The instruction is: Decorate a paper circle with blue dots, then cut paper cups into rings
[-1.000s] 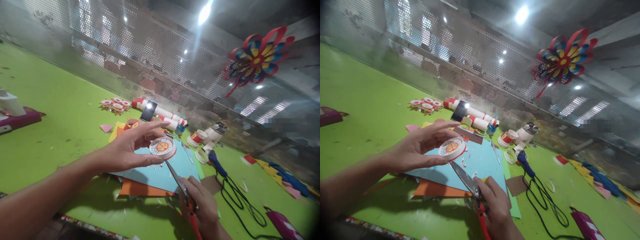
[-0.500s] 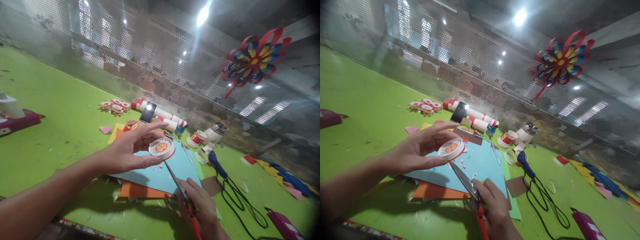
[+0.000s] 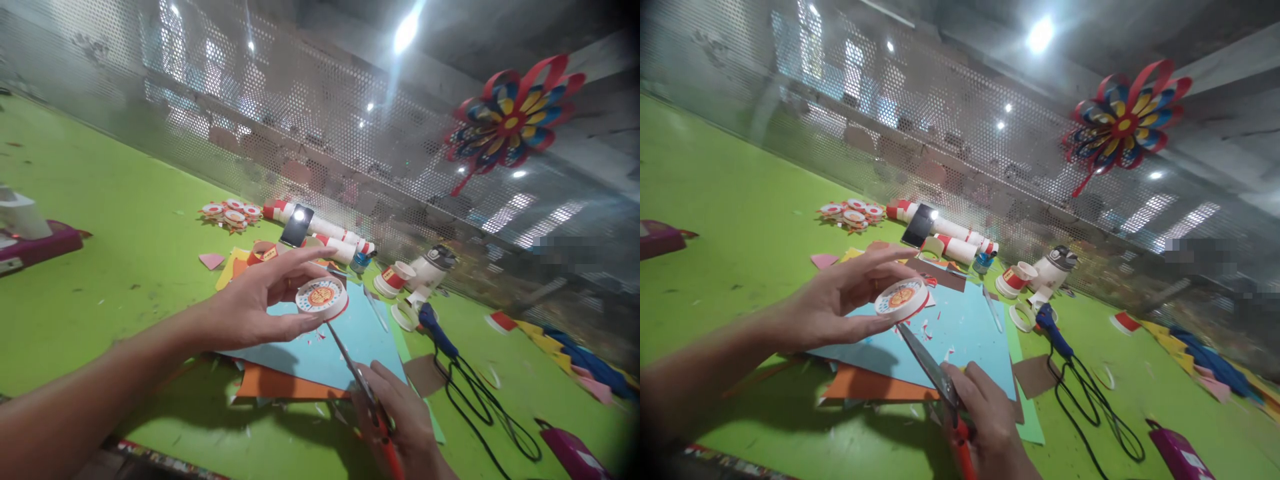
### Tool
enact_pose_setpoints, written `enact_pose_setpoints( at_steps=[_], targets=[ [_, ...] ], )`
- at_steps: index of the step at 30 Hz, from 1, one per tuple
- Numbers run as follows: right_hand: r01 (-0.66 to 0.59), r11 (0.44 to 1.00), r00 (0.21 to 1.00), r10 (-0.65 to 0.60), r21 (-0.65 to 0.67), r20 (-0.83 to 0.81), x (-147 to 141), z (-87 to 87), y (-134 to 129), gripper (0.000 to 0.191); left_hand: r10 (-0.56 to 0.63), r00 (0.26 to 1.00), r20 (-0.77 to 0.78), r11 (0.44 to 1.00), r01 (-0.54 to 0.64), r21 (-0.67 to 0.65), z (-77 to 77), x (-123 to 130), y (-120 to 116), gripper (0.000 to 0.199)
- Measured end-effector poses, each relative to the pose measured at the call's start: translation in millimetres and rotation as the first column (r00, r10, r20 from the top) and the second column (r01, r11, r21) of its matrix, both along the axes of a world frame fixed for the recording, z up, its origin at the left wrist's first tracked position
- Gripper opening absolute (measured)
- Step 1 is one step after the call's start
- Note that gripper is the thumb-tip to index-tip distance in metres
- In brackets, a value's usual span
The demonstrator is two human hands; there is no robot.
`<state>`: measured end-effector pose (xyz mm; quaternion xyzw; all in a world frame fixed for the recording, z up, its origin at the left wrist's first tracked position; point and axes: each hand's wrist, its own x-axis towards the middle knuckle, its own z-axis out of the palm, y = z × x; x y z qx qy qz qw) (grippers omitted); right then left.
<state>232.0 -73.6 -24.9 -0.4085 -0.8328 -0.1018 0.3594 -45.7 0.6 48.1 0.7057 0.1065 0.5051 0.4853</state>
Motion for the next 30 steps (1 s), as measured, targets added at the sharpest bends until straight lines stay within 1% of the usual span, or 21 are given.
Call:
enact_pose_setpoints(
  at_steps=[3, 9, 15, 20, 24, 30],
  targets=[
    [0.002, 1.000, 1.000, -0.002, 0.012, 0.012, -1.3, 2.6, -0.2, 0.034, -0.002, 1.000, -0.004, 1.000, 0.002, 0.006, -1.0, -0.1, -0.3, 0.067],
    [-0.032, 0.999, 0.999, 0.032, 0.011, 0.002, -5.7, 12.6, 1.3, 0.031, 0.008, 1.000, -0.021, 1.000, -0.008, -0.002, 1.3, 0.1, -0.6, 0.066],
    [-0.021, 1.000, 1.000, 0.021, 0.011, 0.011, -5.2, 15.1, 1.1, 0.033, 0.029, 0.998, -0.049, 0.999, -0.031, -0.032, 2.3, 0.1, -0.4, 0.066],
    [0.003, 1.000, 1.000, -0.003, -0.001, 0.014, -5.2, 13.2, -0.4, 0.032, 0.002, 0.999, -0.048, 0.999, -0.004, -0.053, 2.2, 0.4, -1.7, 0.064],
    [-0.008, 1.000, 1.000, 0.008, 0.013, 0.003, -6.0, 10.3, -0.5, 0.033, 0.001, 0.999, -0.050, 0.998, -0.004, -0.060, 1.1, 0.1, -2.2, 0.063],
    [-0.012, 0.999, 1.000, 0.012, 0.033, 0.008, -2.0, 1.2, -1.2, 0.035, -0.002, 0.998, -0.060, 0.997, -0.003, -0.076, 0.6, -1.6, -1.1, 0.066]
  ],
)
